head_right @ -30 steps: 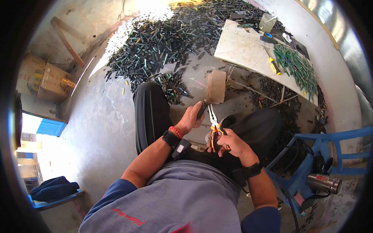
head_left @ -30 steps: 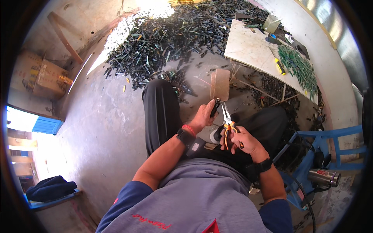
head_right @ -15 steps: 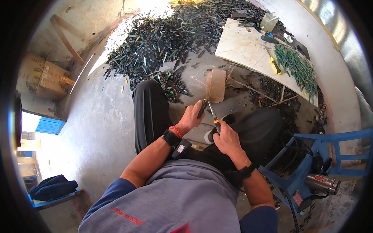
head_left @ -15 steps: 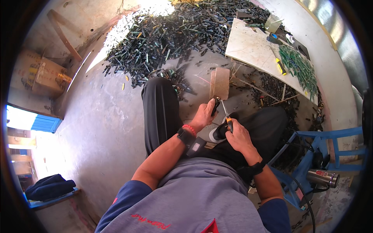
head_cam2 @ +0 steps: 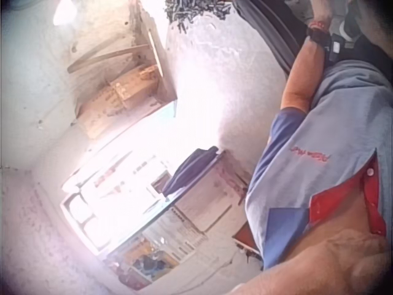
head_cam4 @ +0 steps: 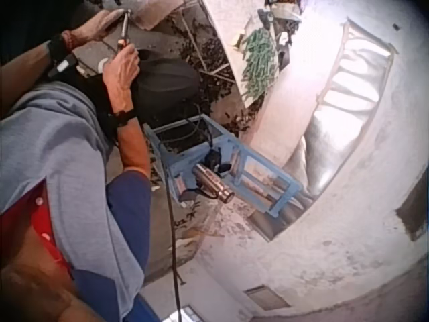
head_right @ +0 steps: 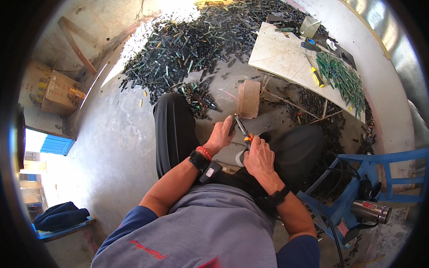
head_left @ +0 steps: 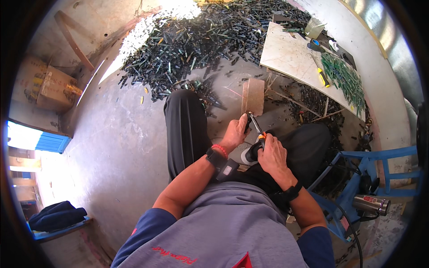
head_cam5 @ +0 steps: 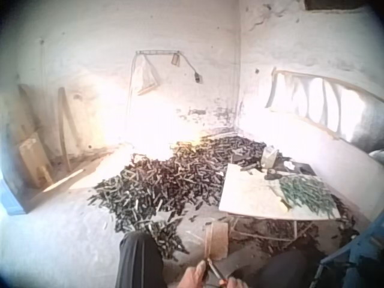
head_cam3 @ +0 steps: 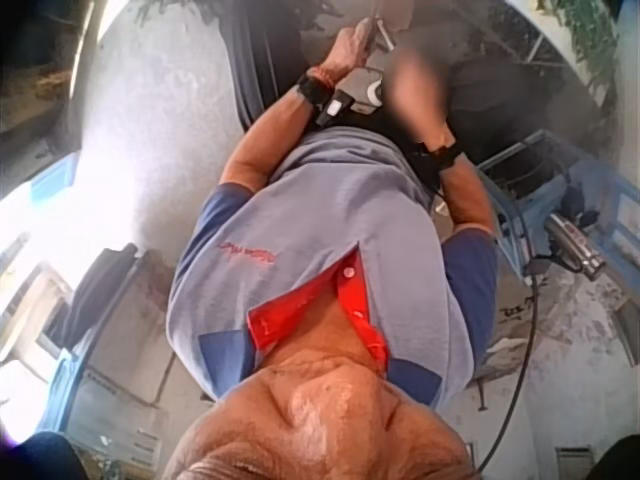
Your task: The person sits on the floor and uses pliers to strip components from small green circuit boards. They then use a screwdriver to pry off parts from the boards. The removed components are discarded onto a large pile on the floor.
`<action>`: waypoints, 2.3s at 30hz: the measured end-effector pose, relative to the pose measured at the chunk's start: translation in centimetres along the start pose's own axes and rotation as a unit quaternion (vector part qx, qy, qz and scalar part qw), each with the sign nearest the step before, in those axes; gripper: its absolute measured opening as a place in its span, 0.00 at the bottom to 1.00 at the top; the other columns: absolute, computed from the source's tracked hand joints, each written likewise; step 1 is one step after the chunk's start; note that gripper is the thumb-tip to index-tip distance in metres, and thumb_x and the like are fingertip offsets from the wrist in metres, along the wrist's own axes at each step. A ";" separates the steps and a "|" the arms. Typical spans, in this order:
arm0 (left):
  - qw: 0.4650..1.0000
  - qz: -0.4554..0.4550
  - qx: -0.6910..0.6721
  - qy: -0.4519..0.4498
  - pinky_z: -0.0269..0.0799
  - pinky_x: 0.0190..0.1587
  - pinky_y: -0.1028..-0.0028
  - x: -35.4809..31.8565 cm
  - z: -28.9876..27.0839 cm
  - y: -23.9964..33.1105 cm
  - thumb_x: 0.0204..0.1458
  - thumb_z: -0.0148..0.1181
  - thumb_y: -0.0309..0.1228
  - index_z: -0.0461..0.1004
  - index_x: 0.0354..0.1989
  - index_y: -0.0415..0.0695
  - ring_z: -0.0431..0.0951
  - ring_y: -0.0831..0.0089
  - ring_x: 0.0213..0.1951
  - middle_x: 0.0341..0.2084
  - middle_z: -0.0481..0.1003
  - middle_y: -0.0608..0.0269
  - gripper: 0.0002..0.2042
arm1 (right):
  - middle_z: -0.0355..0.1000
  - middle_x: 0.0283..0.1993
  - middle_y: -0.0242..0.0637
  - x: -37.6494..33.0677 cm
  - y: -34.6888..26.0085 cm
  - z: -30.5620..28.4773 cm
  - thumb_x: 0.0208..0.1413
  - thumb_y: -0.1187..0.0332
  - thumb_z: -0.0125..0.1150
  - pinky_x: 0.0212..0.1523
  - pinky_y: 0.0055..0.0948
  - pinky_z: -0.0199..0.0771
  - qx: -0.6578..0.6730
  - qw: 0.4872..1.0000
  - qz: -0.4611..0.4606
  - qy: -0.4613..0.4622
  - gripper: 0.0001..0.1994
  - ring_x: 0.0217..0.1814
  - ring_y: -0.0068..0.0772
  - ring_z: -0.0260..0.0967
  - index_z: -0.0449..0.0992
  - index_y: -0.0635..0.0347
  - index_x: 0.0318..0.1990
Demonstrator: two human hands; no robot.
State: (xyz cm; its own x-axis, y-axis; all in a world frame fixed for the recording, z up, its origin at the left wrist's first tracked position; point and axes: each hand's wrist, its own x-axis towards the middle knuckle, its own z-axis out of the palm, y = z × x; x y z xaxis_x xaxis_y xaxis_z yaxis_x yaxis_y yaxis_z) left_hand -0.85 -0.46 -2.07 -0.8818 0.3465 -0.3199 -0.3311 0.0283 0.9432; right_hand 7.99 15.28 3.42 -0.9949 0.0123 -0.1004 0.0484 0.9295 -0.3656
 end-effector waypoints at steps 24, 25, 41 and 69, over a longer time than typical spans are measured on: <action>0.947 0.033 0.291 0.128 0.67 0.37 0.48 -0.8 1.1 0.7 0.65 0.37 0.48 0.74 0.21 0.33 0.73 0.36 0.31 0.20 0.71 0.35 0.31 | 0.74 0.33 0.58 0.6 0.0 -0.8 0.48 0.68 0.56 0.42 0.51 0.72 -0.020 0.997 -0.005 -0.069 0.13 0.38 0.58 0.74 0.67 0.70 0.37; 0.946 0.029 0.295 0.130 0.67 0.37 0.48 -0.8 1.1 0.7 0.65 0.37 0.48 0.74 0.21 0.33 0.73 0.36 0.31 0.20 0.71 0.35 0.31 | 0.74 0.33 0.59 0.7 0.0 -0.9 0.49 0.68 0.56 0.43 0.51 0.72 -0.004 0.997 -0.001 -0.082 0.13 0.38 0.58 0.74 0.67 0.70 0.37; 0.977 0.031 0.174 0.117 0.67 0.31 0.58 -0.2 1.0 -0.3 0.64 0.38 0.52 0.71 0.18 0.34 0.71 0.50 0.21 0.13 0.67 0.47 0.33 | 0.75 0.39 0.56 -0.4 0.5 0.5 0.50 0.66 0.54 0.44 0.50 0.71 0.106 0.991 0.038 -0.068 0.17 0.42 0.59 0.73 0.68 0.67 0.45; 0.961 0.023 0.248 0.121 0.68 0.34 0.53 -0.8 1.3 0.6 0.65 0.37 0.50 0.73 0.19 0.35 0.74 0.41 0.27 0.16 0.71 0.42 0.32 | 0.73 0.38 0.55 -0.5 -0.4 1.2 0.49 0.68 0.57 0.42 0.50 0.73 0.024 0.999 0.026 -0.028 0.14 0.41 0.57 0.73 0.65 0.67 0.39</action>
State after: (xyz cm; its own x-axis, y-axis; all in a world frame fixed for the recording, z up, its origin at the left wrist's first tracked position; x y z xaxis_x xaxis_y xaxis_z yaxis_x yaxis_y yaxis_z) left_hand 0.09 0.52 -1.15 -0.9638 0.1313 -0.2320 -0.1425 0.4819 0.8645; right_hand 8.53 14.48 2.50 -0.9843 0.0378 -0.1723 0.1053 0.9095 -0.4022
